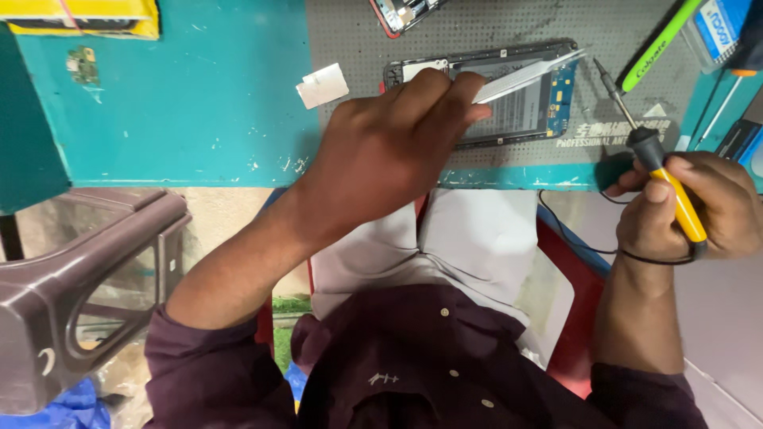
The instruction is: The person uses a soldering iron and tweezers to work on the internal components of a disassembled mobile phone. They hold the phone steady with one hand while applying heat to the circuit board with the other.
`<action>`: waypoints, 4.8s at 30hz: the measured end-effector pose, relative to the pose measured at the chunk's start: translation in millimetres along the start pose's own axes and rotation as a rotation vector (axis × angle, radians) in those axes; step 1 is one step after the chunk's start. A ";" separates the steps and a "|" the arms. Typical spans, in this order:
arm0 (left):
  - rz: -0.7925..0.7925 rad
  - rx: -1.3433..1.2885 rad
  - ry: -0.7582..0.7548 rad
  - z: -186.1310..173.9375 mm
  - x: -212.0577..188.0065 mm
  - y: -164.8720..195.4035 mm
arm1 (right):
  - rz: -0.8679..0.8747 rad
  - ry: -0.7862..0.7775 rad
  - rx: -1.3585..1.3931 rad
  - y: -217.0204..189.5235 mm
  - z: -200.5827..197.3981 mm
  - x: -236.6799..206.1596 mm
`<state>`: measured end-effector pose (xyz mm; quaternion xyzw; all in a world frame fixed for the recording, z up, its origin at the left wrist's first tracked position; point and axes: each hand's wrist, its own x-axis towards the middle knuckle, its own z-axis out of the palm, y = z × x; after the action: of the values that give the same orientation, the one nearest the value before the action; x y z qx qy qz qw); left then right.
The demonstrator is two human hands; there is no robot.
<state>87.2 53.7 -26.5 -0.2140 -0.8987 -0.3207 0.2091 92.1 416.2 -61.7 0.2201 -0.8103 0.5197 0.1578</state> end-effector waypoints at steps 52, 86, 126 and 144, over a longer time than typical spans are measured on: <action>0.009 0.010 -0.017 -5.1 9.2 -0.8 | -0.141 -0.131 -0.079 -8.5 18.5 25.0; 0.003 -0.001 -0.039 -4.6 6.9 -1.9 | -0.147 -0.144 -0.051 2.8 13.4 15.7; -0.005 0.015 -0.055 -3.1 5.5 -2.6 | -0.096 -0.159 -0.038 8.0 11.0 9.4; -0.007 0.007 -0.059 -4.0 5.0 -2.1 | -0.129 -0.166 -0.091 4.4 9.9 13.7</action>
<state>83.0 50.8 -22.1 -0.2194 -0.9064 -0.3118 0.1820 77.8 406.1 -62.5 0.3066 -0.8274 0.4512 0.1332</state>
